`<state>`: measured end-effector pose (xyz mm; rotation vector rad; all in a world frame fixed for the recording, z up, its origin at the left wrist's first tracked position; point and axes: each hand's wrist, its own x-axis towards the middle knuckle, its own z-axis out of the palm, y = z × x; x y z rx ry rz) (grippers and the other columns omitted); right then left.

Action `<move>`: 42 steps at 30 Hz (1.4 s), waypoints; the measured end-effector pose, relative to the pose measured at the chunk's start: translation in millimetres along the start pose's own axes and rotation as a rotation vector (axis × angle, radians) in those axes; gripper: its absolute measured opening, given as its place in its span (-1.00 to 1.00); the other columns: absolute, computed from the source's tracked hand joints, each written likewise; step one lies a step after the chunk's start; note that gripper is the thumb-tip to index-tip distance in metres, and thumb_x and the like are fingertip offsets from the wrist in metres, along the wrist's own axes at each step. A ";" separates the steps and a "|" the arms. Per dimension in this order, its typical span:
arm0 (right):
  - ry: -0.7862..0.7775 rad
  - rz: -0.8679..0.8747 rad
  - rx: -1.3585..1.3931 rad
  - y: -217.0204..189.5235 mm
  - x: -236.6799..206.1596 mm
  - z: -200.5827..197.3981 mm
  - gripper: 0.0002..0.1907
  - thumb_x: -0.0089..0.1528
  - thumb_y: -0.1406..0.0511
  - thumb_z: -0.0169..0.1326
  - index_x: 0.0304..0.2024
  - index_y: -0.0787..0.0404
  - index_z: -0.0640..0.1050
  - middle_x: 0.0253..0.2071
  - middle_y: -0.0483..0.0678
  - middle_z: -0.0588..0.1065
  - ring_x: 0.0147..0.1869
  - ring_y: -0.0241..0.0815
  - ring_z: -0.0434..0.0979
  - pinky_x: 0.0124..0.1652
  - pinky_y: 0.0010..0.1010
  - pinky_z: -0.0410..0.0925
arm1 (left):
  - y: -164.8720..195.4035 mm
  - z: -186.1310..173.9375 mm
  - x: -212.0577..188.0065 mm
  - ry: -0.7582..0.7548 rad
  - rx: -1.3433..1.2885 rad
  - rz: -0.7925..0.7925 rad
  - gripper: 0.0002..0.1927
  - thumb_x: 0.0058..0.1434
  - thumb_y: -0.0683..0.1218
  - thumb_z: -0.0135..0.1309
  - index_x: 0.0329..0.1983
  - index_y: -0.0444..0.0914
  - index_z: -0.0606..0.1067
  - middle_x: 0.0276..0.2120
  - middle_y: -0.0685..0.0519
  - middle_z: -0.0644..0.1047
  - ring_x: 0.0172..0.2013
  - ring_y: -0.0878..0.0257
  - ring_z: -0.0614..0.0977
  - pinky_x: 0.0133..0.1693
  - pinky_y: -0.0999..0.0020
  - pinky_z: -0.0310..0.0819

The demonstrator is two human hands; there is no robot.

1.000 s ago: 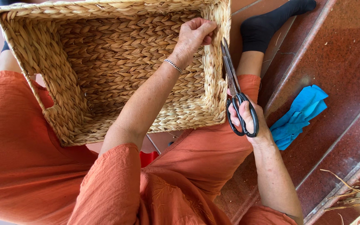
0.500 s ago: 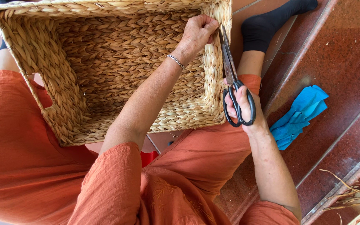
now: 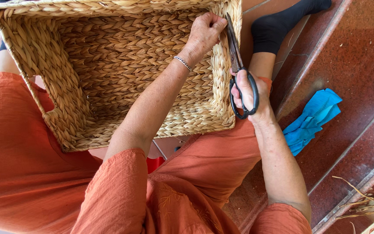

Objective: The person wipes a woven basket with a blue cloth, then uses scissors to trim loose fibers and edges around the basket's rim and sides. The basket is rotated to access different areas.

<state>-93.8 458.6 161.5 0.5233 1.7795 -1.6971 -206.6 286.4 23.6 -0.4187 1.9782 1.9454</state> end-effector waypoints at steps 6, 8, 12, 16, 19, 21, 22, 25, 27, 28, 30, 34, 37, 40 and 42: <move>0.058 -0.035 -0.216 0.8 -1.3 6.1 -0.44 0.40 -0.04 -0.03 0.06 0.34 0.53 -0.52 -0.20 0.33 -0.54 -0.46 0.29 -0.59 -0.61 0.16 | -4.7 -0.1 1.6 0.055 0.052 0.047 -0.73 0.31 0.00 0.14 -0.25 -0.34 0.57 -0.49 0.05 0.62 -0.47 0.35 0.62 -0.36 0.38 0.59; 0.045 -0.045 -0.262 1.5 -5.9 5.8 -0.44 0.40 -0.04 -0.04 0.06 0.33 0.53 -0.53 -0.21 0.34 -0.55 -0.46 0.28 -0.60 -0.61 0.15 | -5.8 -2.1 -0.2 0.061 -0.008 0.004 -0.76 0.30 -0.04 0.12 -0.25 -0.34 0.57 -0.47 0.04 0.62 -0.48 0.34 0.62 -0.38 0.39 0.60; -0.091 -0.095 -0.158 6.5 -22.2 3.4 -0.41 0.38 0.00 0.05 0.21 0.36 0.43 -0.45 -0.20 0.31 -0.52 -0.45 0.23 -0.58 -0.60 0.14 | -15.2 -18.4 -8.0 -0.025 -0.239 -0.166 -0.87 0.26 -0.18 0.08 -0.24 -0.37 0.51 -0.42 -0.01 0.61 -0.48 0.31 0.70 -0.34 0.35 0.71; -0.139 -0.051 -0.030 7.5 -41.1 -4.7 -0.34 0.39 -0.04 0.01 0.28 0.35 0.35 -0.38 -0.19 0.34 -0.44 -0.44 0.32 -0.47 -0.61 0.25 | -19.0 -30.0 -17.3 -0.004 -0.410 -0.237 -0.84 0.14 -0.29 0.08 -0.20 -0.31 0.44 -0.42 0.03 0.56 -0.53 0.27 0.67 -0.41 0.29 0.76; -0.104 -0.050 -0.054 2.4 -43.8 -9.9 -0.31 0.38 -0.07 -0.03 0.27 0.37 0.38 -0.39 -0.18 0.34 -0.45 -0.45 0.30 -0.49 -0.64 0.20 | -14.4 -26.7 -17.4 0.025 -0.505 -0.249 -0.85 0.19 -0.24 0.11 -0.16 -0.27 0.55 -0.42 0.08 0.60 -0.47 0.38 0.62 -0.34 0.44 0.67; -0.096 -0.042 -0.084 -2.1 -42.9 -10.8 -0.29 0.38 -0.09 -0.04 0.27 0.37 0.39 -0.40 -0.18 0.34 -0.46 -0.46 0.29 -0.49 -0.65 0.18 | -7.4 -17.4 -10.8 0.073 -0.582 -0.186 -0.88 0.22 -0.18 0.19 -0.19 -0.28 0.59 -0.45 0.09 0.59 -0.50 0.38 0.57 -0.34 0.45 0.62; -0.092 -0.042 -0.100 -4.4 -41.3 -10.5 -0.28 0.38 -0.11 -0.05 0.27 0.37 0.39 -0.41 -0.18 0.34 -0.46 -0.46 0.28 -0.49 -0.66 0.17 | -2.8 -11.6 -5.3 0.097 -0.621 -0.151 -0.88 0.24 -0.14 0.23 -0.21 -0.29 0.61 -0.47 0.09 0.59 -0.51 0.38 0.55 -0.35 0.46 0.60; -0.063 -0.038 -0.117 -8.0 -37.3 -5.3 -0.24 0.35 -0.12 -0.04 0.28 0.39 0.39 -0.43 -0.16 0.34 -0.49 -0.44 0.27 -0.52 -0.64 0.17 | 7.4 5.3 6.5 0.205 -0.686 -0.102 -0.86 0.17 -0.13 0.26 -0.27 -0.30 0.63 -0.46 0.10 0.62 -0.52 0.38 0.52 -0.41 0.42 0.55; -0.064 -0.048 -0.100 -8.8 -36.8 -2.8 -0.23 0.36 -0.13 -0.03 0.29 0.40 0.39 -0.43 -0.16 0.33 -0.48 -0.44 0.27 -0.50 -0.64 0.17 | 10.6 14.5 10.3 0.252 -0.740 -0.062 -0.86 0.19 -0.14 0.27 -0.28 -0.33 0.62 -0.44 0.11 0.62 -0.51 0.39 0.50 -0.40 0.41 0.55; -0.064 -0.053 -0.091 -9.3 -36.1 -2.5 -0.22 0.36 -0.13 -0.02 0.29 0.41 0.39 -0.43 -0.17 0.33 -0.47 -0.44 0.27 -0.50 -0.64 0.16 | 11.4 17.1 12.4 0.274 -0.767 -0.041 -0.85 0.20 -0.14 0.27 -0.29 -0.35 0.62 -0.43 0.12 0.61 -0.50 0.39 0.50 -0.39 0.41 0.55; -0.053 -0.052 -0.098 -9.6 -35.2 -2.7 -0.22 0.36 -0.13 -0.02 0.29 0.41 0.38 -0.43 -0.16 0.33 -0.48 -0.44 0.28 -0.50 -0.64 0.17 | 10.4 19.4 13.9 0.316 -0.736 -0.056 -0.86 0.18 -0.15 0.25 -0.29 -0.35 0.62 -0.43 0.11 0.62 -0.51 0.38 0.49 -0.42 0.41 0.54; -0.048 -0.052 -0.115 -12.4 -32.0 -4.5 -0.24 0.36 -0.12 -0.02 0.29 0.39 0.38 -0.44 -0.16 0.34 -0.49 -0.44 0.28 -0.52 -0.64 0.16 | 8.9 19.8 16.3 0.309 -0.745 -0.057 -0.85 0.20 -0.15 0.20 -0.26 -0.35 0.60 -0.39 0.12 0.60 -0.48 0.39 0.46 -0.41 0.42 0.47; -0.073 -0.050 -0.101 -18.3 -27.9 -3.1 -0.28 0.38 -0.10 -0.03 0.27 0.38 0.39 -0.43 -0.15 0.33 -0.49 -0.44 0.27 -0.51 -0.64 0.17 | 7.9 18.1 16.2 0.287 -0.627 -0.113 -0.84 0.19 -0.12 0.16 -0.24 -0.32 0.58 -0.39 0.10 0.60 -0.45 0.39 0.51 -0.36 0.42 0.53; -0.087 0.009 -0.057 -26.5 -17.9 1.8 -0.32 0.38 -0.09 -0.05 0.22 0.36 0.39 -0.46 -0.17 0.33 -0.54 -0.44 0.25 -0.56 -0.64 0.13 | 7.3 16.4 13.6 0.248 -0.624 -0.114 -0.82 0.20 -0.11 0.14 -0.23 -0.33 0.57 -0.38 0.09 0.59 -0.42 0.38 0.51 -0.32 0.41 0.53; -0.046 0.031 -0.092 -33.1 -10.9 5.0 -0.33 0.38 -0.11 -0.06 0.20 0.34 0.40 -0.47 -0.17 0.33 -0.56 -0.44 0.27 -0.59 -0.63 0.14 | 7.5 14.8 12.9 0.251 -0.606 -0.094 -0.81 0.21 -0.10 0.15 -0.23 -0.35 0.58 -0.38 0.08 0.60 -0.43 0.38 0.50 -0.34 0.41 0.52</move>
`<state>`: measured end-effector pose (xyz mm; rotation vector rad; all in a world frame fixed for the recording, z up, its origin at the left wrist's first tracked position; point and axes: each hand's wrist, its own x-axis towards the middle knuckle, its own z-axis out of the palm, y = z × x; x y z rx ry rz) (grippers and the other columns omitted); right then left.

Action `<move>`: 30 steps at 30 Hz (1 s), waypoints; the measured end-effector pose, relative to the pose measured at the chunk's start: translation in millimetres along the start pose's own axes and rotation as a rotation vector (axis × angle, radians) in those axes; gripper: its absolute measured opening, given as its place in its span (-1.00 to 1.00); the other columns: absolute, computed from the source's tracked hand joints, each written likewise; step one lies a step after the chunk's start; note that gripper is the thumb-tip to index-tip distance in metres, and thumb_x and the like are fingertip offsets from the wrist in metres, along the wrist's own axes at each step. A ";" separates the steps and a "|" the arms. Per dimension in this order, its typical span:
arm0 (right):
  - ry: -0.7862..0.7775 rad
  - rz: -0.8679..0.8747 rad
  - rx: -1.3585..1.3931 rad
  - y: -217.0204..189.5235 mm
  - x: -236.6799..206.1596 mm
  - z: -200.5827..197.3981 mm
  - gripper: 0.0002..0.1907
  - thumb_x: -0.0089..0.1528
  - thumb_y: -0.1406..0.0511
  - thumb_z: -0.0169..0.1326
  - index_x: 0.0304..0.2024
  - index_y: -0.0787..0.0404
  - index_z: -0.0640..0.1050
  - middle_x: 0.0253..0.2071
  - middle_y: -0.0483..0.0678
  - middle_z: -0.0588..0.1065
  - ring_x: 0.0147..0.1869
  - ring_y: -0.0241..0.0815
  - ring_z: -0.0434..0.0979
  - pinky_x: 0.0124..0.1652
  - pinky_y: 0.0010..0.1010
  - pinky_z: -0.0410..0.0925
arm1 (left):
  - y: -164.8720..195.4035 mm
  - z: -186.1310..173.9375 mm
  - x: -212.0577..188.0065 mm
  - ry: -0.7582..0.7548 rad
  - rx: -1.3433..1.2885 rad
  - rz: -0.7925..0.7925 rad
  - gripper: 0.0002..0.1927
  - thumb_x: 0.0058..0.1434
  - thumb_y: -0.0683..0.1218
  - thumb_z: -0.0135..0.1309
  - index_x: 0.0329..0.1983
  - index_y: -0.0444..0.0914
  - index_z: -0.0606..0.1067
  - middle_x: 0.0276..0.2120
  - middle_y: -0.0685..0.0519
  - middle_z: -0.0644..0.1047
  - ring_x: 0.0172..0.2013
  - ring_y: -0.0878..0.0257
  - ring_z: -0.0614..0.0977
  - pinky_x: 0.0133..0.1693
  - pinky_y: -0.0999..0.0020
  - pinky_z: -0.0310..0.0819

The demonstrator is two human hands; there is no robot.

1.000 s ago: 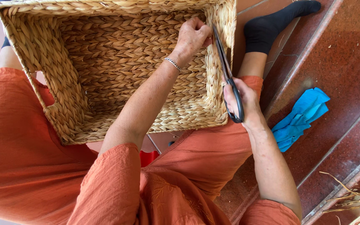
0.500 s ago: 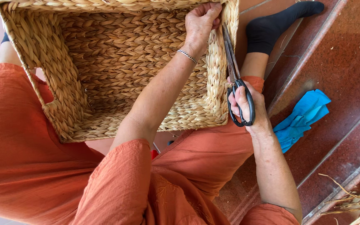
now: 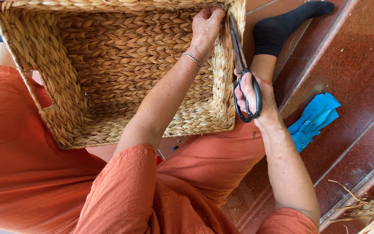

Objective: The person wipes a woven basket with a blue cloth, then uses scissors to trim loose fibers and edges around the basket's rim and sides. The basket is rotated to access different areas.

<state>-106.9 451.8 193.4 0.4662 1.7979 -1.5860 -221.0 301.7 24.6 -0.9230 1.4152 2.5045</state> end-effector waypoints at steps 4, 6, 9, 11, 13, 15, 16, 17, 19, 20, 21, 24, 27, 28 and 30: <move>0.044 0.092 -0.051 -15.6 14.3 2.0 -0.32 0.33 -0.15 -0.07 0.17 0.27 0.44 -0.51 -0.18 0.36 -0.61 -0.42 0.31 -0.65 -0.57 0.23 | 3.9 -4.4 1.4 -0.003 0.020 0.001 -0.78 0.19 -0.09 0.15 -0.22 -0.36 0.58 -0.42 0.07 0.59 -0.50 0.36 0.48 -0.43 0.39 0.49; 0.041 0.140 -0.061 -21.4 17.7 2.4 -0.31 0.32 -0.17 -0.09 0.15 0.27 0.46 -0.53 -0.17 0.35 -0.64 -0.41 0.28 -0.67 -0.57 0.20 | 5.6 -5.2 1.9 -0.001 0.021 -0.010 -0.78 0.19 -0.09 0.16 -0.22 -0.36 0.58 -0.43 0.07 0.59 -0.51 0.36 0.50 -0.44 0.40 0.51; 0.053 0.149 -0.068 -27.5 23.2 2.8 -0.29 0.32 -0.19 -0.10 0.12 0.28 0.45 -0.54 -0.18 0.34 -0.66 -0.43 0.24 -0.68 -0.58 0.17 | 7.7 -6.8 3.1 -0.002 0.053 -0.021 -0.77 0.18 -0.08 0.16 -0.21 -0.35 0.58 -0.45 0.09 0.59 -0.50 0.38 0.52 -0.43 0.41 0.54; 0.058 0.138 -0.075 -30.3 28.3 2.4 -0.28 0.31 -0.20 -0.10 0.10 0.29 0.45 -0.55 -0.18 0.32 -0.66 -0.44 0.21 -0.68 -0.58 0.14 | 8.0 -7.6 3.6 -0.011 0.058 -0.018 -0.77 0.18 -0.08 0.16 -0.22 -0.35 0.58 -0.47 0.10 0.58 -0.51 0.38 0.51 -0.44 0.40 0.54; 0.055 0.132 -0.083 -30.9 33.0 2.9 -0.27 0.32 -0.21 -0.09 0.08 0.31 0.45 -0.55 -0.18 0.31 -0.67 -0.44 0.20 -0.69 -0.59 0.10 | 6.9 -8.4 2.9 -0.026 0.039 -0.008 -0.77 0.18 -0.08 0.17 -0.23 -0.37 0.57 -0.49 0.09 0.56 -0.52 0.36 0.50 -0.45 0.38 0.49; 0.066 0.135 -0.069 -30.6 36.9 3.7 -0.28 0.31 -0.20 -0.06 0.07 0.32 0.47 -0.56 -0.17 0.33 -0.67 -0.44 0.21 -0.69 -0.59 0.12 | 5.9 -7.4 3.4 -0.017 0.064 -0.008 -0.76 0.18 -0.07 0.17 -0.24 -0.37 0.57 -0.50 0.08 0.56 -0.52 0.36 0.50 -0.46 0.38 0.50; 0.072 0.136 -0.063 -30.7 38.4 3.7 -0.29 0.31 -0.19 -0.05 0.07 0.32 0.48 -0.56 -0.17 0.34 -0.66 -0.44 0.22 -0.68 -0.59 0.13 | 5.7 -6.7 3.4 -0.015 0.076 -0.008 -0.76 0.18 -0.07 0.17 -0.25 -0.37 0.57 -0.50 0.08 0.56 -0.52 0.36 0.50 -0.46 0.38 0.50; 0.081 0.133 -0.056 -30.0 41.7 5.2 -0.29 0.31 -0.19 -0.03 0.06 0.33 0.47 -0.56 -0.17 0.34 -0.67 -0.43 0.22 -0.69 -0.59 0.13 | 5.3 -6.8 3.8 -0.010 0.088 0.004 -0.76 0.18 -0.06 0.17 -0.25 -0.36 0.57 -0.49 0.09 0.57 -0.52 0.37 0.51 -0.45 0.39 0.51; 0.101 0.126 -0.043 -28.8 48.0 7.2 -0.29 0.30 -0.18 -0.01 0.04 0.35 0.46 -0.58 -0.17 0.34 -0.69 -0.42 0.22 -0.71 -0.58 0.13 | 4.9 -5.8 3.8 -0.002 0.110 0.029 -0.76 0.17 -0.05 0.18 -0.26 -0.35 0.58 -0.48 0.09 0.58 -0.50 0.39 0.52 -0.43 0.41 0.52; 0.110 0.127 -0.057 -28.8 49.5 6.8 -0.29 0.29 -0.17 0.00 0.03 0.35 0.47 -0.58 -0.17 0.34 -0.69 -0.42 0.21 -0.71 -0.58 0.12 | 4.9 -6.0 3.7 -0.007 0.100 0.033 -0.76 0.17 -0.05 0.18 -0.26 -0.35 0.58 -0.47 0.09 0.58 -0.50 0.38 0.52 -0.44 0.41 0.52; 0.119 0.128 -0.072 -28.9 50.4 6.0 -0.30 0.29 -0.17 0.01 0.02 0.35 0.48 -0.59 -0.17 0.33 -0.69 -0.42 0.21 -0.71 -0.59 0.11 | 5.1 -6.2 3.6 -0.011 0.090 0.037 -0.76 0.17 -0.05 0.17 -0.27 -0.35 0.57 -0.47 0.09 0.58 -0.51 0.38 0.51 -0.44 0.40 0.52; 0.136 0.087 -0.130 -27.0 49.6 3.4 -0.33 0.31 -0.15 0.04 -0.01 0.36 0.51 -0.59 -0.17 0.33 -0.68 -0.43 0.21 -0.70 -0.59 0.12 | 5.4 -6.0 3.6 -0.004 0.109 0.025 -0.74 0.17 -0.04 0.18 -0.26 -0.35 0.58 -0.48 0.09 0.57 -0.51 0.38 0.50 -0.43 0.40 0.51; 0.138 0.053 -0.150 -23.5 48.4 3.7 -0.36 0.32 -0.12 0.05 -0.02 0.35 0.53 -0.59 -0.18 0.34 -0.66 -0.44 0.23 -0.69 -0.60 0.14 | 5.6 -5.3 4.7 -0.001 0.063 0.007 -0.74 0.16 -0.05 0.18 -0.24 -0.36 0.57 -0.49 0.10 0.56 -0.52 0.37 0.49 -0.45 0.39 0.51; 0.139 0.049 -0.148 -22.0 47.4 4.1 -0.38 0.33 -0.12 0.05 -0.02 0.34 0.53 -0.59 -0.18 0.35 -0.66 -0.45 0.24 -0.68 -0.60 0.14 | 5.2 -5.1 4.9 -0.004 0.034 -0.001 -0.74 0.15 -0.05 0.17 -0.23 -0.36 0.57 -0.49 0.10 0.56 -0.53 0.36 0.49 -0.46 0.38 0.50; 0.129 0.051 -0.153 -20.0 43.4 3.5 -0.37 0.33 -0.11 0.04 -0.02 0.35 0.54 -0.59 -0.19 0.34 -0.66 -0.45 0.22 -0.68 -0.60 0.13 | 4.0 -5.3 5.7 0.002 0.011 -0.030 -0.74 0.16 -0.06 0.17 -0.22 -0.37 0.56 -0.49 0.10 0.55 -0.53 0.36 0.48 -0.47 0.39 0.51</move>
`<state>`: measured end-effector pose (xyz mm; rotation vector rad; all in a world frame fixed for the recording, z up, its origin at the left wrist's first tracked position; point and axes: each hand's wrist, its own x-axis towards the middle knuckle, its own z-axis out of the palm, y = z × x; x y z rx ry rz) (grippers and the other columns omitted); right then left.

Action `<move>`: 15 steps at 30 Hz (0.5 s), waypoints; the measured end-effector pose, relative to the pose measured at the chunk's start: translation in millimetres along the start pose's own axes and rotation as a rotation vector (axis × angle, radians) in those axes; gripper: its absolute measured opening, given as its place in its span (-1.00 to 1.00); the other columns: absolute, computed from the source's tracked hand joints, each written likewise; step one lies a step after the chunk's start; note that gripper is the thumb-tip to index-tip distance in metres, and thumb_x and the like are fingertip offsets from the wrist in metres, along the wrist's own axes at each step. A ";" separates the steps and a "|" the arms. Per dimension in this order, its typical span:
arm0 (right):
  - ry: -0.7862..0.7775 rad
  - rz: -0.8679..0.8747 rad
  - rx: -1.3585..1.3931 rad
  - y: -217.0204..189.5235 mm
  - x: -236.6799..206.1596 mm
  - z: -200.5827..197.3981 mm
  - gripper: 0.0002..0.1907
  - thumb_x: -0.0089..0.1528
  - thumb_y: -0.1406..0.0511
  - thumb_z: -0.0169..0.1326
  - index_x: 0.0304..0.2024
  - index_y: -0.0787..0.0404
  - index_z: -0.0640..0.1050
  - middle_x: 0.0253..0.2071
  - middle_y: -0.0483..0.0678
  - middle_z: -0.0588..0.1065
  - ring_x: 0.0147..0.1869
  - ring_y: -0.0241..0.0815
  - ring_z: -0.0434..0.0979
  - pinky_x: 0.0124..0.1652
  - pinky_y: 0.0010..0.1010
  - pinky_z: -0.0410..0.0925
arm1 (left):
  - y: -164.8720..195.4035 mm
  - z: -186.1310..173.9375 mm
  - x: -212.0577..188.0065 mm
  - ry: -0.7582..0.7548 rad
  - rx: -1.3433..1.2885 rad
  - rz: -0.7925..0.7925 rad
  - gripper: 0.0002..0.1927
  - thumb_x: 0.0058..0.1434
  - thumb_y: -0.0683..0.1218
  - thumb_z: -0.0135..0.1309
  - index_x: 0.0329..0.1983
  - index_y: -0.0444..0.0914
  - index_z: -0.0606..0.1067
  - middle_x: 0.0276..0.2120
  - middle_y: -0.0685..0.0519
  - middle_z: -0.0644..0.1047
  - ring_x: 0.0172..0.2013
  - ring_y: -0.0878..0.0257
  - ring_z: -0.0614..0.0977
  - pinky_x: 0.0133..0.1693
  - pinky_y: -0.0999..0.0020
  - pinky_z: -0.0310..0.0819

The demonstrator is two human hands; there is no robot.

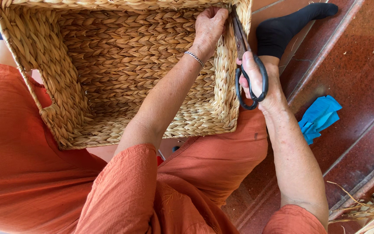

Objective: The person wipes a woven basket with a blue cloth, then uses scissors to trim loose fibers and edges around the basket's rim and sides. The basket is rotated to access different areas.

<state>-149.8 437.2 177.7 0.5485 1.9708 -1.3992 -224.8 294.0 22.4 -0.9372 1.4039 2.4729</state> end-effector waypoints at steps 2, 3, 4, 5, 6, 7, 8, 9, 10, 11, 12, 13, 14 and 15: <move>-0.022 0.010 -0.013 2.1 -2.7 0.6 -0.36 0.32 -0.12 0.03 -0.01 0.35 0.54 -0.59 -0.19 0.34 -0.65 -0.45 0.22 -0.67 -0.61 0.13 | -1.3 -2.2 0.4 0.001 -0.005 -0.020 -0.74 0.17 -0.07 0.16 -0.21 -0.37 0.55 -0.49 0.09 0.54 -0.53 0.36 0.49 -0.45 0.39 0.53; -0.038 0.020 -0.024 3.5 -3.8 1.6 -0.36 0.32 -0.12 0.02 0.00 0.34 0.53 -0.58 -0.19 0.34 -0.64 -0.46 0.22 -0.66 -0.62 0.13 | -2.5 -5.2 0.2 -0.002 0.002 -0.027 -0.75 0.18 -0.08 0.15 -0.21 -0.37 0.55 -0.49 0.08 0.54 -0.52 0.36 0.50 -0.43 0.40 0.56; -0.051 0.030 -0.034 5.0 -5.6 2.1 -0.36 0.32 -0.12 0.01 0.01 0.34 0.53 -0.57 -0.20 0.34 -0.64 -0.46 0.22 -0.65 -0.63 0.14 | -3.9 -8.0 -0.4 -0.008 0.009 -0.035 -0.76 0.18 -0.08 0.14 -0.21 -0.37 0.55 -0.49 0.08 0.53 -0.51 0.35 0.51 -0.41 0.40 0.58; -0.081 0.007 0.020 6.7 -9.0 1.5 -0.37 0.33 -0.10 0.04 0.06 0.35 0.51 -0.53 -0.20 0.33 -0.60 -0.47 0.23 -0.63 -0.63 0.15 | -5.3 -10.1 -0.3 -0.013 0.009 -0.033 -0.79 0.18 -0.11 0.14 -0.23 -0.37 0.54 -0.48 0.05 0.56 -0.50 0.33 0.56 -0.38 0.39 0.62; -0.113 -0.017 0.073 8.7 -13.1 0.8 -0.37 0.34 -0.08 0.06 0.10 0.36 0.49 -0.48 -0.20 0.33 -0.57 -0.48 0.24 -0.61 -0.63 0.15 | -6.0 -12.6 0.4 -0.015 0.009 -0.029 -0.81 0.17 -0.14 0.14 -0.24 -0.38 0.52 -0.47 0.02 0.58 -0.49 0.30 0.61 -0.36 0.38 0.66; -0.149 -0.038 0.128 11.1 -17.6 0.6 -0.37 0.35 -0.05 0.09 0.14 0.37 0.47 -0.44 -0.21 0.33 -0.54 -0.48 0.25 -0.59 -0.63 0.16 | -6.7 -15.6 0.3 -0.015 0.010 -0.027 -0.83 0.16 -0.17 0.14 -0.26 -0.39 0.51 -0.46 -0.01 0.61 -0.47 0.28 0.66 -0.33 0.37 0.70; -0.152 -0.049 0.117 13.4 -22.8 -1.1 -0.37 0.35 -0.06 0.07 0.16 0.36 0.45 -0.44 -0.21 0.33 -0.55 -0.48 0.27 -0.59 -0.62 0.21 | -7.8 -17.8 -0.7 -0.044 -0.031 0.000 -0.85 0.15 -0.19 0.15 -0.27 -0.37 0.50 -0.43 -0.01 0.61 -0.46 0.26 0.68 -0.31 0.34 0.73; -0.155 -0.063 0.107 14.7 -27.7 -4.5 -0.37 0.35 -0.06 0.05 0.17 0.35 0.44 -0.44 -0.21 0.33 -0.55 -0.48 0.28 -0.59 -0.60 0.26 | -8.0 -19.3 -0.9 -0.073 -0.072 0.030 -0.86 0.14 -0.21 0.16 -0.28 -0.36 0.48 -0.41 -0.01 0.61 -0.45 0.25 0.70 -0.29 0.31 0.76; -0.160 -0.079 0.096 15.6 -31.0 -6.9 -0.36 0.35 -0.06 0.02 0.18 0.34 0.42 -0.44 -0.20 0.33 -0.56 -0.47 0.30 -0.59 -0.59 0.31 | -7.3 -20.3 -0.6 -0.103 -0.112 0.063 -0.87 0.12 -0.23 0.17 -0.29 -0.35 0.47 -0.39 0.00 0.60 -0.43 0.24 0.72 -0.28 0.27 0.79; -0.151 -0.071 0.090 16.0 -34.3 -10.2 -0.36 0.36 -0.06 0.02 0.17 0.36 0.42 -0.42 -0.20 0.34 -0.52 -0.47 0.32 -0.56 -0.58 0.33 | -6.7 -20.3 -0.6 -0.108 -0.138 0.062 -0.86 0.11 -0.24 0.16 -0.26 -0.33 0.49 -0.39 0.00 0.61 -0.44 0.26 0.70 -0.28 0.30 0.76; -0.141 -0.062 0.085 15.9 -38.1 -14.9 -0.36 0.38 -0.06 0.02 0.17 0.38 0.42 -0.41 -0.20 0.35 -0.49 -0.47 0.33 -0.54 -0.58 0.35 | -6.2 -18.9 -1.2 -0.115 -0.165 0.060 -0.84 0.10 -0.26 0.14 -0.23 -0.31 0.50 -0.39 0.00 0.61 -0.45 0.29 0.67 -0.29 0.33 0.72; -0.129 -0.053 0.077 15.6 -39.9 -17.7 -0.36 0.39 -0.06 0.01 0.16 0.40 0.42 -0.39 -0.19 0.36 -0.46 -0.46 0.35 -0.51 -0.57 0.38 | -5.7 -17.3 -1.5 -0.122 -0.194 0.057 -0.81 0.09 -0.27 0.13 -0.19 -0.29 0.51 -0.39 0.01 0.61 -0.46 0.31 0.65 -0.29 0.36 0.69; -0.127 -0.049 0.090 15.5 -42.1 -20.0 -0.35 0.38 -0.07 0.01 0.19 0.37 0.42 -0.41 -0.20 0.35 -0.47 -0.47 0.33 -0.51 -0.59 0.34 | -5.4 -15.4 -2.9 -0.126 -0.198 0.022 -0.84 0.14 -0.23 0.10 -0.20 -0.30 0.54 -0.39 0.03 0.61 -0.46 0.34 0.64 -0.29 0.39 0.67; -0.125 -0.045 0.102 14.2 -44.4 -24.0 -0.34 0.36 -0.08 0.01 0.22 0.33 0.42 -0.42 -0.20 0.35 -0.48 -0.47 0.32 -0.52 -0.61 0.29 | -5.2 -12.8 -3.9 -0.131 -0.203 -0.013 -0.84 0.18 -0.19 0.06 -0.20 -0.31 0.57 -0.40 0.04 0.61 -0.45 0.36 0.63 -0.28 0.42 0.66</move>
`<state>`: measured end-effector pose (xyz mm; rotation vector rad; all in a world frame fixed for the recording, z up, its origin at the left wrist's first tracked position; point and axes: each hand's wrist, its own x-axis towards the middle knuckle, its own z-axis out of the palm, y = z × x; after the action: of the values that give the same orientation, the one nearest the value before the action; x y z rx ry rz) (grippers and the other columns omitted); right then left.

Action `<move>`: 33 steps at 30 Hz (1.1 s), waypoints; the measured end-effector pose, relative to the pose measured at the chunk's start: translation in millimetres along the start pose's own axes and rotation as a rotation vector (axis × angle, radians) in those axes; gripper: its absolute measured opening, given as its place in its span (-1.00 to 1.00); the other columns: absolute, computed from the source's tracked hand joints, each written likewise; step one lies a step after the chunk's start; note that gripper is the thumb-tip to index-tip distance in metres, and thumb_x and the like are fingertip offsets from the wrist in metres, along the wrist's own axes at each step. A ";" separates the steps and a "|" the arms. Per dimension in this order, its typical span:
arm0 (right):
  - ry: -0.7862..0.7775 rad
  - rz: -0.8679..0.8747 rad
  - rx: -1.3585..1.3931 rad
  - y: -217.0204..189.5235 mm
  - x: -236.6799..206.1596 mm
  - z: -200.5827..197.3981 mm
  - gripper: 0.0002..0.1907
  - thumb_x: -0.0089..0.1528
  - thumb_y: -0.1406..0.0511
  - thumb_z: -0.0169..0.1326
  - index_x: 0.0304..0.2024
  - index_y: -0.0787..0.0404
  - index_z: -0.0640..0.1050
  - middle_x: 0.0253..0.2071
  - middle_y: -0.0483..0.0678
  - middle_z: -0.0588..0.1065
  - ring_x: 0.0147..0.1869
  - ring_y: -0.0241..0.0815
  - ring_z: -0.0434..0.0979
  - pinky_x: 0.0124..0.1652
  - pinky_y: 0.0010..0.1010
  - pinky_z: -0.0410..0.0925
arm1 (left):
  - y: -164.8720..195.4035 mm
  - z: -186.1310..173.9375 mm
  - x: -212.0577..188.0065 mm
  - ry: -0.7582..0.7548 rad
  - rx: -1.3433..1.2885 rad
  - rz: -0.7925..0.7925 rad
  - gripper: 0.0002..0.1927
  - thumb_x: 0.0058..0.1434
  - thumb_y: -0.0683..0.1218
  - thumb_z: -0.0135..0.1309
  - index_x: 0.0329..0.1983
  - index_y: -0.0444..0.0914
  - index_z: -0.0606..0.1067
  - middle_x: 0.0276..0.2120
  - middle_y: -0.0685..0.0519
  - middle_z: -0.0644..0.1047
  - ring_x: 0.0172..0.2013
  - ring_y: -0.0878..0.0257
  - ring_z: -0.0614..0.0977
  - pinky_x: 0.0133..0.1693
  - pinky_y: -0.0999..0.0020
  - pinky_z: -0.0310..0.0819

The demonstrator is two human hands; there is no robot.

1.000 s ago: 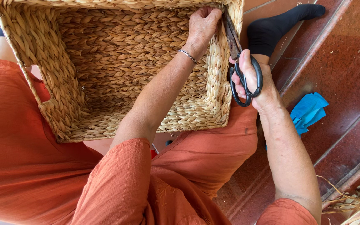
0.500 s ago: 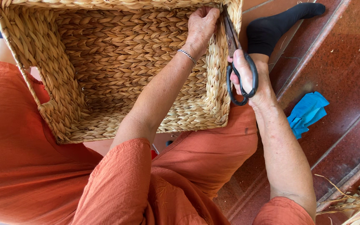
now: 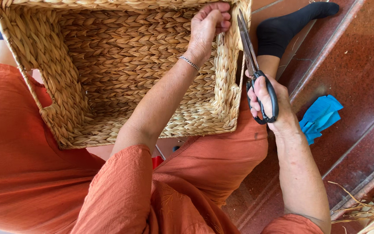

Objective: The person wipes a woven basket with a blue cloth, then uses scissors to trim loose fibers and edges around the basket's rim and sides. The basket is rotated to access different areas.

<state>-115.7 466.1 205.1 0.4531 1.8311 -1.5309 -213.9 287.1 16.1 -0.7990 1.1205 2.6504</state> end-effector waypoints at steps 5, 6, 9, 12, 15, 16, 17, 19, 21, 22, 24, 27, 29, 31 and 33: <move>-0.001 -0.004 -0.011 -5.3 -1.6 -3.9 -0.32 0.35 -0.11 0.01 0.25 0.29 0.43 -0.46 -0.20 0.34 -0.50 -0.46 0.29 -0.53 -0.62 0.22 | -6.7 16.5 -1.2 0.047 -0.033 0.048 -0.82 0.24 -0.09 0.26 -0.23 -0.31 0.57 -0.44 0.11 0.57 -0.47 0.39 0.54 -0.33 0.44 0.55; 0.003 -0.005 -0.023 -5.8 -1.0 -3.3 -0.31 0.35 -0.11 0.01 0.25 0.29 0.44 -0.46 -0.20 0.34 -0.51 -0.47 0.29 -0.53 -0.62 0.21 | -7.9 18.8 -0.7 0.057 -0.039 0.069 -0.80 0.22 -0.07 0.28 -0.25 -0.30 0.58 -0.44 0.12 0.58 -0.47 0.40 0.53 -0.34 0.44 0.54; 0.013 -0.014 -0.031 -7.2 1.0 -1.7 -0.32 0.34 -0.11 0.01 0.24 0.29 0.45 -0.48 -0.20 0.33 -0.52 -0.46 0.28 -0.55 -0.62 0.19 | -11.1 22.8 0.5 0.088 -0.085 0.073 -0.81 0.20 -0.07 0.28 -0.28 -0.29 0.57 -0.44 0.14 0.58 -0.48 0.42 0.51 -0.36 0.44 0.51; 0.015 -0.018 -0.031 -8.9 1.7 -1.1 -0.32 0.34 -0.11 0.02 0.23 0.30 0.45 -0.48 -0.20 0.34 -0.53 -0.46 0.27 -0.56 -0.62 0.18 | -11.3 20.7 3.4 0.089 -0.115 0.044 -0.83 0.21 -0.09 0.25 -0.30 -0.29 0.55 -0.46 0.13 0.56 -0.49 0.40 0.51 -0.35 0.43 0.52; 0.022 -0.012 -0.035 -11.3 1.2 -1.7 -0.32 0.34 -0.11 0.02 0.22 0.30 0.46 -0.48 -0.20 0.34 -0.53 -0.47 0.28 -0.56 -0.63 0.18 | -10.5 19.8 6.5 0.076 -0.094 0.010 -0.83 0.24 -0.09 0.20 -0.32 -0.30 0.54 -0.47 0.11 0.55 -0.49 0.38 0.52 -0.34 0.39 0.56; 0.023 -0.010 -0.037 -12.2 1.5 -1.9 -0.32 0.35 -0.11 0.02 0.21 0.30 0.46 -0.47 -0.20 0.34 -0.53 -0.47 0.28 -0.56 -0.64 0.18 | -10.7 19.2 6.5 0.074 -0.081 0.000 -0.83 0.25 -0.09 0.18 -0.33 -0.31 0.54 -0.47 0.11 0.55 -0.49 0.38 0.52 -0.34 0.38 0.58; 0.028 -0.002 -0.050 -13.2 2.0 -1.9 -0.33 0.34 -0.11 0.02 0.21 0.30 0.46 -0.48 -0.20 0.34 -0.54 -0.47 0.27 -0.57 -0.64 0.17 | -11.2 18.3 6.0 0.072 -0.069 -0.002 -0.83 0.25 -0.08 0.17 -0.33 -0.30 0.53 -0.47 0.11 0.55 -0.50 0.38 0.52 -0.34 0.37 0.58; 0.040 0.013 -0.074 -15.6 3.5 -2.6 -0.33 0.34 -0.11 0.01 0.21 0.29 0.47 -0.48 -0.20 0.34 -0.55 -0.47 0.27 -0.58 -0.65 0.16 | -11.5 17.8 4.5 0.064 -0.045 -0.006 -0.84 0.25 -0.08 0.15 -0.33 -0.27 0.52 -0.47 0.12 0.55 -0.50 0.38 0.52 -0.35 0.36 0.59; 0.042 0.007 -0.064 -17.4 4.3 -2.8 -0.33 0.34 -0.11 0.01 0.20 0.29 0.47 -0.48 -0.21 0.34 -0.55 -0.48 0.27 -0.58 -0.66 0.17 | -9.3 16.4 2.5 0.060 -0.062 -0.003 -0.86 0.23 -0.06 0.16 -0.31 -0.25 0.55 -0.47 0.12 0.58 -0.49 0.39 0.54 -0.35 0.40 0.57; 0.041 0.005 -0.059 -18.1 4.4 -2.8 -0.34 0.34 -0.11 0.01 0.20 0.28 0.47 -0.48 -0.21 0.34 -0.55 -0.48 0.27 -0.58 -0.66 0.17 | -8.4 16.3 1.1 0.060 -0.070 -0.001 -0.86 0.22 -0.06 0.16 -0.30 -0.24 0.57 -0.47 0.12 0.59 -0.49 0.40 0.55 -0.35 0.42 0.56; 0.039 -0.008 -0.071 -19.4 3.9 -3.3 -0.34 0.34 -0.11 0.02 0.19 0.29 0.48 -0.50 -0.20 0.34 -0.55 -0.48 0.26 -0.59 -0.66 0.15 | -7.4 17.8 -1.1 0.047 -0.078 0.026 -0.85 0.23 -0.08 0.22 -0.31 -0.27 0.56 -0.46 0.11 0.58 -0.50 0.41 0.51 -0.37 0.43 0.51; 0.031 -0.001 -0.078 -22.6 4.4 -6.0 -0.34 0.33 -0.10 0.03 0.20 0.29 0.49 -0.50 -0.20 0.34 -0.55 -0.48 0.26 -0.59 -0.66 0.15 | -7.1 20.9 -0.6 0.045 -0.101 0.064 -0.85 0.23 -0.13 0.27 -0.35 -0.30 0.55 -0.46 0.10 0.57 -0.50 0.41 0.49 -0.39 0.44 0.47; 0.029 0.011 -0.097 -25.9 5.8 -8.8 -0.35 0.33 -0.09 0.04 0.19 0.30 0.49 -0.50 -0.20 0.35 -0.54 -0.49 0.27 -0.58 -0.66 0.16 | -8.8 22.7 0.6 0.046 -0.131 0.073 -0.85 0.23 -0.15 0.27 -0.36 -0.29 0.54 -0.47 0.11 0.55 -0.50 0.42 0.48 -0.40 0.44 0.45; 0.031 0.024 -0.136 -31.5 7.4 -13.9 -0.36 0.34 -0.09 0.04 0.17 0.31 0.49 -0.49 -0.20 0.36 -0.54 -0.48 0.28 -0.59 -0.66 0.17 | -10.7 23.4 1.8 0.044 -0.172 0.066 -0.86 0.23 -0.15 0.25 -0.36 -0.26 0.51 -0.49 0.15 0.52 -0.51 0.42 0.46 -0.40 0.44 0.44; 0.003 0.000 -0.197 -38.0 11.9 -18.2 -0.39 0.34 -0.08 0.05 0.13 0.30 0.50 -0.50 -0.19 0.35 -0.55 -0.48 0.26 -0.60 -0.65 0.16 | -12.6 23.8 2.3 0.048 -0.177 0.069 -0.87 0.22 -0.16 0.24 -0.37 -0.26 0.51 -0.50 0.15 0.51 -0.52 0.42 0.44 -0.41 0.45 0.42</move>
<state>-154.2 472.3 224.9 0.3619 1.9611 -1.3334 -221.4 312.6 20.8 -0.8731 0.9505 2.8334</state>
